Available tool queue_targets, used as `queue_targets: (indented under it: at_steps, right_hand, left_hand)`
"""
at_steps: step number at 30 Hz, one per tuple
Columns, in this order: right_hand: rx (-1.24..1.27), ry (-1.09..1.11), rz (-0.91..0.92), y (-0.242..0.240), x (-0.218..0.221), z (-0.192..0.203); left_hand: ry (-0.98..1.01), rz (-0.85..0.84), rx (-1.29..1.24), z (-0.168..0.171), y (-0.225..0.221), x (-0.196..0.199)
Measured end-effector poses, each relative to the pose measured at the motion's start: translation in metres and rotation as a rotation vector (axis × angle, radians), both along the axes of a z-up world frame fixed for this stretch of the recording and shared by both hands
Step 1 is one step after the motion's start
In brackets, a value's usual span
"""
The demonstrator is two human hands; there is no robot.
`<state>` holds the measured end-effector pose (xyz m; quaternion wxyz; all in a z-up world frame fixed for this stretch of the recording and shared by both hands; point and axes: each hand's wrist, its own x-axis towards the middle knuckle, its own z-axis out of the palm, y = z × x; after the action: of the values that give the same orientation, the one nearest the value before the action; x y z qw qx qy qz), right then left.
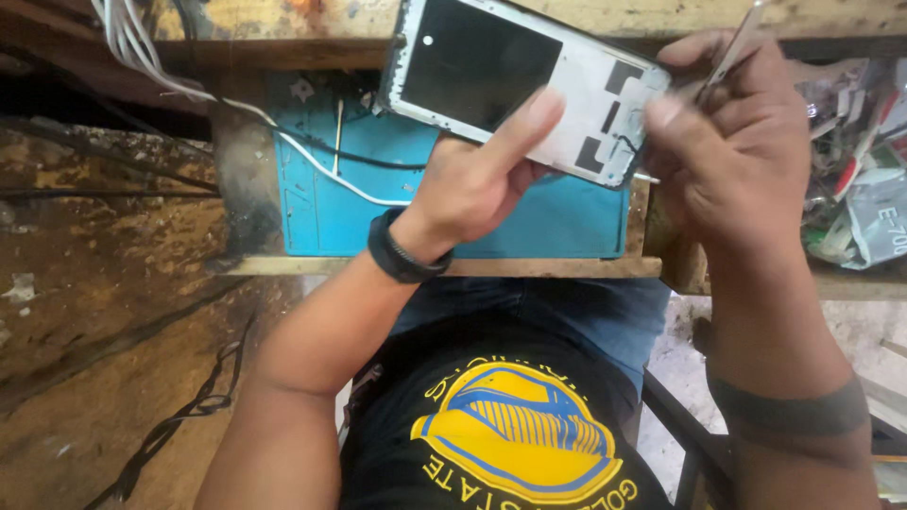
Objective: The person uses a metal prying tool to separate the screen assembly from the smartphone's metal frame. They carefully work the tool along the edges to release the adhesive, then lift the screen to disconnect the internal ribbon cables. The person places the separated components on the workbench.
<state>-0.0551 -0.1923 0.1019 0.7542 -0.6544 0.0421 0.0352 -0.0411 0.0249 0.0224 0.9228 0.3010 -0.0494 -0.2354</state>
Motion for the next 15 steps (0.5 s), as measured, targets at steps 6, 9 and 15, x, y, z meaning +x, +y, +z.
queue_targets:
  at_steps: [6, 9, 15]
  right_hand:
    - [-0.271, -0.199, -0.156, -0.045, 0.003, -0.026]
    - [-0.296, -0.202, -0.245, -0.053, 0.007, -0.028]
    - [-0.353, -0.279, -0.161, -0.053, 0.019, -0.025]
  left_hand:
    - [0.179, 0.09, -0.04, 0.009, -0.022, 0.007]
    - [0.23, 0.136, 0.033, 0.012, -0.03, 0.009]
    - [0.291, 0.211, 0.067, 0.006, -0.044, 0.01]
